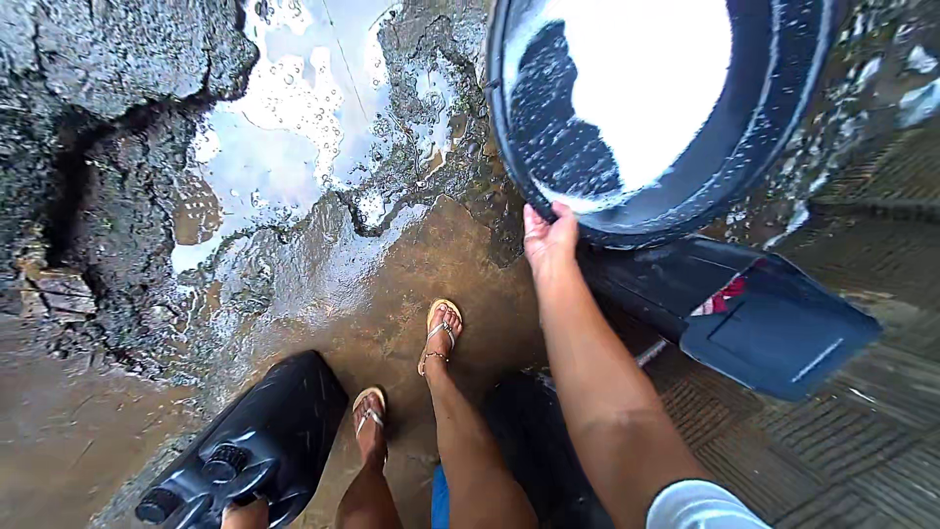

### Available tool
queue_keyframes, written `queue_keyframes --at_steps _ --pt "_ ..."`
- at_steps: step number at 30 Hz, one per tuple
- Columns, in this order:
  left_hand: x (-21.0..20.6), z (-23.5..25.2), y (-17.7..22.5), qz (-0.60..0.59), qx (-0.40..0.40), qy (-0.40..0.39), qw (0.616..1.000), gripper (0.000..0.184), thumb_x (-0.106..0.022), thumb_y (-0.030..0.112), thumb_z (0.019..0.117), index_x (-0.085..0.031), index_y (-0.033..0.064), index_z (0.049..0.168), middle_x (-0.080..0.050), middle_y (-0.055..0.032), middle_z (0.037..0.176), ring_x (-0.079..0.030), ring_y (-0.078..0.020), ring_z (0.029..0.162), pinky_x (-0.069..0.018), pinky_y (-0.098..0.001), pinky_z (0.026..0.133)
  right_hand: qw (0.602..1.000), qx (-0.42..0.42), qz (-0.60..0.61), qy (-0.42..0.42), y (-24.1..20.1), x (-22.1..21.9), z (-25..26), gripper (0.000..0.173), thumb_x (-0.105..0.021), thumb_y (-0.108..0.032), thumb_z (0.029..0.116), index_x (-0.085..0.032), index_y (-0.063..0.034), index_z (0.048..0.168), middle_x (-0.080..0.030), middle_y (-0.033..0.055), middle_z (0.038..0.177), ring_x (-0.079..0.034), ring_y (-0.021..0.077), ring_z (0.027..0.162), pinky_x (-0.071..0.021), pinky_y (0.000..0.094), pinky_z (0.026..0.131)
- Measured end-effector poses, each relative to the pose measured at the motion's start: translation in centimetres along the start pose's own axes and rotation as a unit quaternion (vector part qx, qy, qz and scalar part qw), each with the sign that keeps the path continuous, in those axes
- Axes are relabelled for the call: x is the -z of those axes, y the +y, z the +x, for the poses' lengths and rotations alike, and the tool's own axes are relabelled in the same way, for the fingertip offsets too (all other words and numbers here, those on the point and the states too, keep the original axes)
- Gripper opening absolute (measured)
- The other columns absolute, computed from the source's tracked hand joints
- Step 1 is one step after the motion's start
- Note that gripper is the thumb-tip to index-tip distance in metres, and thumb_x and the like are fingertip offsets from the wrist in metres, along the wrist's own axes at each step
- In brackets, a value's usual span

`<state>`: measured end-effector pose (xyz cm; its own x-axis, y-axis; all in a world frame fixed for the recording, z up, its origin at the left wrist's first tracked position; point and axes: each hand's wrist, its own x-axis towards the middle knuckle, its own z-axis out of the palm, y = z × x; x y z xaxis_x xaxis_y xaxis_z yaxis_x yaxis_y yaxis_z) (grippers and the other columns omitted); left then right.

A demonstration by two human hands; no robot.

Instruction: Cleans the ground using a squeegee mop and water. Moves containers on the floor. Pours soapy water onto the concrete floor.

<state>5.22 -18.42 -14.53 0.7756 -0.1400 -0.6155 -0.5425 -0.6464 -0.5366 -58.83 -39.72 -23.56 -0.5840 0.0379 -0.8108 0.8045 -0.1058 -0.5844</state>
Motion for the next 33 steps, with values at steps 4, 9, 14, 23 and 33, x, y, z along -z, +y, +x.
queue_keyframes --at_steps 4,9,14,23,33 --pt "3.3 2.4 -2.0 0.161 -0.100 -0.113 0.975 0.039 -0.060 0.019 0.1022 -0.060 -0.0056 0.133 -0.062 -0.0316 0.131 -0.061 -0.0473 0.123 -0.0478 -0.0656 0.102 0.998 -0.049 -0.042 0.023 4.4 3.9 -6.7 0.037 -0.047 -0.019 0.1062 -0.041 -0.0033 0.139 -0.056 0.0166 0.116 -0.065 0.0238 0.090 -0.0590 0.0352 0.077" --pt "12.3 4.0 2.9 0.173 -0.220 -0.125 0.952 0.037 -0.052 0.026 0.1071 -0.069 -0.0056 0.119 -0.072 -0.0274 0.108 -0.070 -0.0428 0.097 -0.0538 -0.0628 0.090 0.988 -0.085 -0.111 0.067 11.2 13.0 -13.7 0.045 -0.045 -0.026 0.1100 -0.037 -0.0046 0.148 -0.057 0.0243 0.124 -0.066 0.0314 0.091 -0.0594 0.0429 0.074" --pt "19.8 -2.3 14.7 -0.037 -0.436 -0.077 0.896 0.051 -0.034 0.033 0.1132 -0.058 -0.0061 0.136 -0.066 -0.0283 0.127 -0.064 -0.0417 0.118 -0.0469 -0.0593 0.104 0.969 -0.102 -0.196 0.107 12.9 25.1 -21.0 0.047 -0.046 -0.029 0.1097 -0.036 -0.0083 0.151 -0.057 0.0246 0.128 -0.066 0.0335 0.096 -0.0587 0.0471 0.075" --pt "11.9 -5.9 27.4 -0.101 -0.434 -0.179 0.877 0.077 -0.033 0.064 0.1061 -0.041 0.0055 0.155 -0.047 -0.0257 0.153 -0.046 -0.0414 0.142 -0.0368 -0.0642 0.113 0.931 -0.042 -0.341 0.124 9.6 37.1 -26.1 0.048 -0.054 -0.018 0.1057 -0.035 -0.0113 0.149 -0.064 0.0237 0.111 -0.070 0.0335 0.076 -0.0591 0.0481 0.056" --pt "-0.1 -7.6 25.5 -0.188 -0.439 -0.002 0.879 0.045 -0.074 0.033 0.0933 -0.062 -0.0022 0.119 -0.067 -0.0272 0.110 -0.065 -0.0435 0.109 -0.0484 -0.0653 0.093 0.911 0.084 -0.313 0.256 4.3 38.0 -14.6 0.063 -0.068 0.007 0.0808 -0.046 0.0048 0.140 -0.054 0.0240 0.134 -0.056 0.0322 0.120 -0.0511 0.0506 0.095"
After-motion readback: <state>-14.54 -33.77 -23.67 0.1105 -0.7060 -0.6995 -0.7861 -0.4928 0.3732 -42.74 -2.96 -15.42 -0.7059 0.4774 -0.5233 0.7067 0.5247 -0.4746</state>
